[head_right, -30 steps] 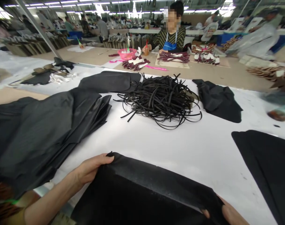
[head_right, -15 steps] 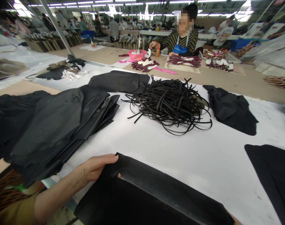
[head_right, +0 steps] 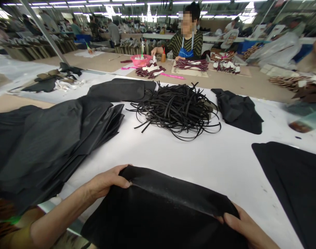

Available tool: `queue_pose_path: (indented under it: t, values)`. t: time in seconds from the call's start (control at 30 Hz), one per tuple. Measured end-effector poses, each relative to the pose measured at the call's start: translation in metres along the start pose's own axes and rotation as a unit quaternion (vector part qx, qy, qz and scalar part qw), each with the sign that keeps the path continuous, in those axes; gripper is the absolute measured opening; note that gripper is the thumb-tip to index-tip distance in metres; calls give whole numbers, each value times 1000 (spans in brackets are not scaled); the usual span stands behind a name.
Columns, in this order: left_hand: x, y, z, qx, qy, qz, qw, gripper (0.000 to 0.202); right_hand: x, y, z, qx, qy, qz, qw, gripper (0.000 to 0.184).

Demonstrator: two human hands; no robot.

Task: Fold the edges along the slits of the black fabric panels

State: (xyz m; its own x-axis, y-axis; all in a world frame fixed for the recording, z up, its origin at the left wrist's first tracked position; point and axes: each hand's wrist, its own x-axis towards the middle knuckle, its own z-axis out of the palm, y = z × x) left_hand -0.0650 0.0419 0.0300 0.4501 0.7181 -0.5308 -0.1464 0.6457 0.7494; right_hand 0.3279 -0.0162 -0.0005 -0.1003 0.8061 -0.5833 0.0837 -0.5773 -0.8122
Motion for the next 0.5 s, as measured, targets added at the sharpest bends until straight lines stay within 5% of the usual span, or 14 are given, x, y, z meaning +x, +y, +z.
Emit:
queue_pose_path:
  t: [0.13,0.3,0.4,0.5]
  values:
    - [-5,1,-9,92,43,27,994,23,-10,-25,24,96,-12,28,995,25]
    - [-3,6,-18,228,95,59,967,12,-3,-32,28,121,10,40,992,29]
    - [7,7,-22,333,158,105,924,10,9,-32,28,61,14,29,998,26]
    - [15,2,-24,455,220,147,850,8,21,-33,23,11,24,12,1000,31]
